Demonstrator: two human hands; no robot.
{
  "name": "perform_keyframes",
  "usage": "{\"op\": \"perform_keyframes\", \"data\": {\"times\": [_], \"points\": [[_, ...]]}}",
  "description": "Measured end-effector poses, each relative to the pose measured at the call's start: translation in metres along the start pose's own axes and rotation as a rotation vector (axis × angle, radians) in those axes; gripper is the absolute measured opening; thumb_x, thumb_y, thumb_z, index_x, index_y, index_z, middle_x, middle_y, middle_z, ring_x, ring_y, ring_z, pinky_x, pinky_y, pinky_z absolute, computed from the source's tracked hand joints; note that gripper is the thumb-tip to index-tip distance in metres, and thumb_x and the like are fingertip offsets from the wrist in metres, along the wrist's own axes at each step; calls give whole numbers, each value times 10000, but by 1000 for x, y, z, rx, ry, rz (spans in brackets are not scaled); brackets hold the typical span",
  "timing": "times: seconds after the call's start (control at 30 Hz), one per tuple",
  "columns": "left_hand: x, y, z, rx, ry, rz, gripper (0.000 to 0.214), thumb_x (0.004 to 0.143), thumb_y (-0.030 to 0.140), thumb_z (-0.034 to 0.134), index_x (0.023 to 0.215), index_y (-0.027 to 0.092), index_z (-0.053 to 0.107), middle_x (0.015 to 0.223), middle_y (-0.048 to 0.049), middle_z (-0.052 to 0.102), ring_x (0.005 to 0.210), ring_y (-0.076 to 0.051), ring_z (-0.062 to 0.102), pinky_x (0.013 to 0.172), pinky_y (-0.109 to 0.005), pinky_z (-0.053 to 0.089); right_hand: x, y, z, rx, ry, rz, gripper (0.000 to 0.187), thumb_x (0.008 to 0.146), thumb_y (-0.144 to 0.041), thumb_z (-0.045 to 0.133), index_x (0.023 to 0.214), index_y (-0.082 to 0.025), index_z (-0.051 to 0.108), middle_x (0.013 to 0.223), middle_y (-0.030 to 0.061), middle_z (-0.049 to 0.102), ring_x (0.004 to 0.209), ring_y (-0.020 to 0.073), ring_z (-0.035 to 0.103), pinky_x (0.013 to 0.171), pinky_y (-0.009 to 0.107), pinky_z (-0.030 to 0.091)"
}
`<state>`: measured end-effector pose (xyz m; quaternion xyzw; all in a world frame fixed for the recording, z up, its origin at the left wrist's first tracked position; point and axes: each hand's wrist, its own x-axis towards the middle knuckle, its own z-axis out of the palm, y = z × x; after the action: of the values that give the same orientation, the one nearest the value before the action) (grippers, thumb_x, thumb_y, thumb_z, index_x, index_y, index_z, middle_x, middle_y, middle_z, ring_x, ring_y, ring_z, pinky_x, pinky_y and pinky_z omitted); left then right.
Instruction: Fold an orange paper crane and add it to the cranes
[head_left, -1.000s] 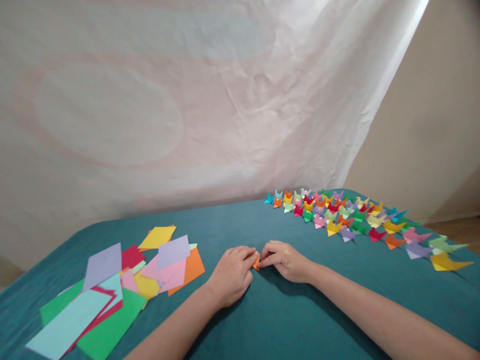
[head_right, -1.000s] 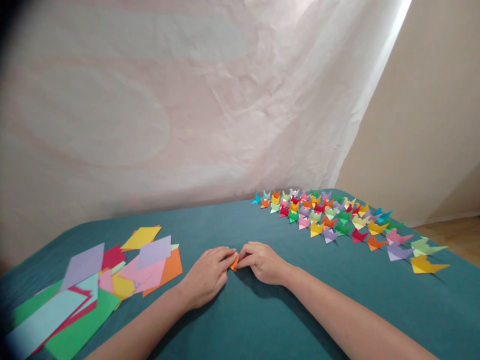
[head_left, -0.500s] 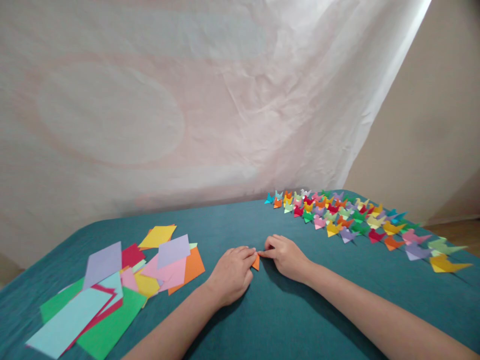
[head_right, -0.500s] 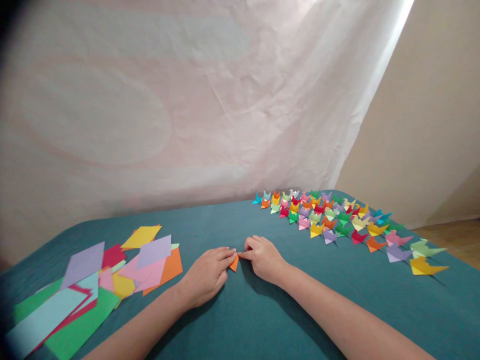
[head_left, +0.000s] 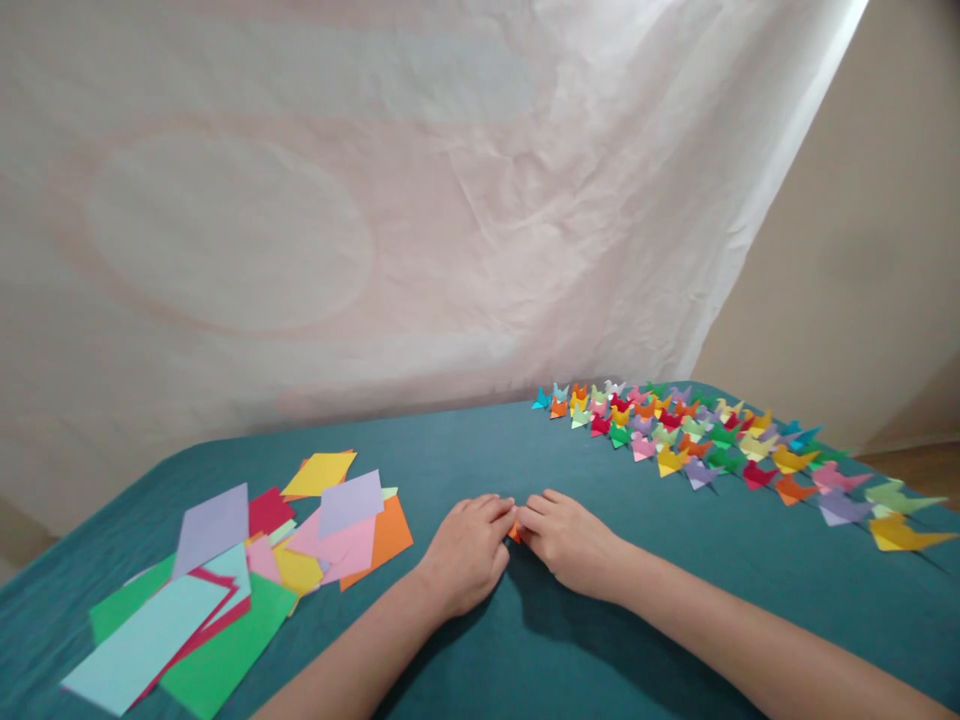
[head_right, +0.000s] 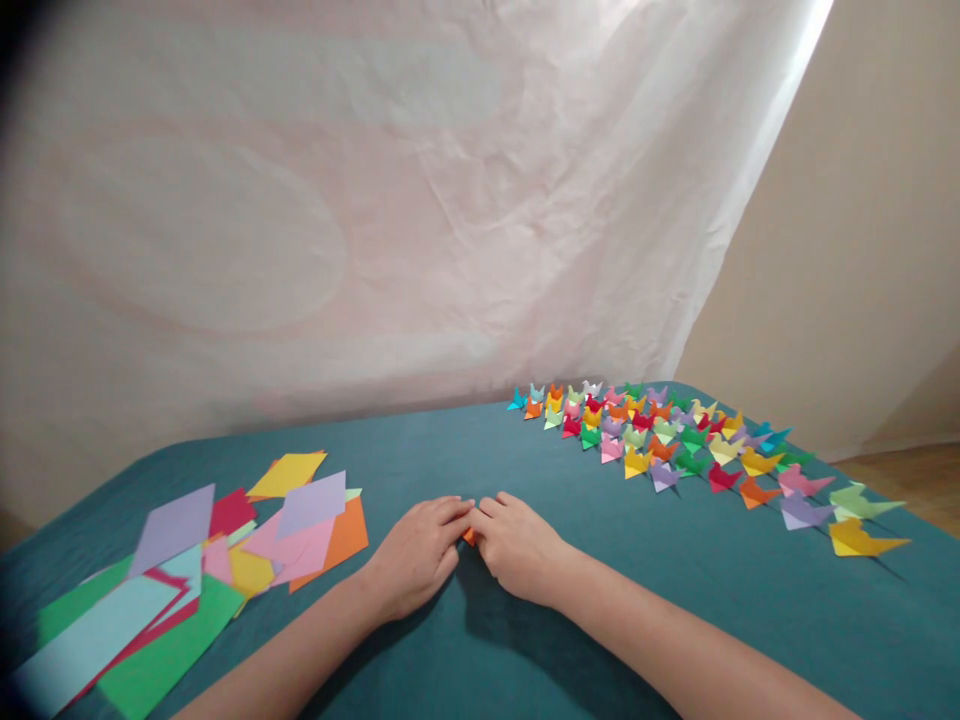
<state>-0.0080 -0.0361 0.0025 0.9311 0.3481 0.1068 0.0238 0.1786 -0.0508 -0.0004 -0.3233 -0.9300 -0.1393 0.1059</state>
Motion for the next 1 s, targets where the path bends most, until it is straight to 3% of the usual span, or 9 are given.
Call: {"op": "perform_keyframes", "data": {"times": [0.17,0.4,0.57,0.77,1.0], "points": [[0,-3,1,-15,18,3,389,796,131,435,1160,205,551,1245,-65,542,1143,-222,473,988,-397,361,-9,5,10,206,104,-67,172,848,-156,506,802,-203,664,797,36,607,776,162,510,671,312,342],[1,-11,2,-101,47,43,434,795,112,427,1199,218,546,1235,-46,554,1137,-209,471,985,-384,368,-13,16,23,503,447,218,325,841,-49,392,830,-207,676,786,45,606,752,151,531,686,284,415],[1,-14,2,-177,74,33,429,797,114,433,1193,228,555,1214,-34,573,1122,-193,482,979,-374,366,-9,14,23,516,391,279,301,752,-10,459,885,-192,659,855,49,626,809,171,540,738,305,443],[2,-16,4,-255,111,13,396,817,120,447,1177,235,564,1196,-23,580,1100,-176,495,970,-356,365,-7,10,24,511,344,247,204,789,-84,510,887,-193,651,881,50,647,831,176,549,766,321,447],[2,-16,4,-283,120,3,357,839,146,469,1172,235,561,1194,-25,579,1107,-175,493,974,-349,359,-6,11,25,491,310,248,219,777,-97,545,940,-196,653,932,51,650,869,178,552,786,320,445]]}}
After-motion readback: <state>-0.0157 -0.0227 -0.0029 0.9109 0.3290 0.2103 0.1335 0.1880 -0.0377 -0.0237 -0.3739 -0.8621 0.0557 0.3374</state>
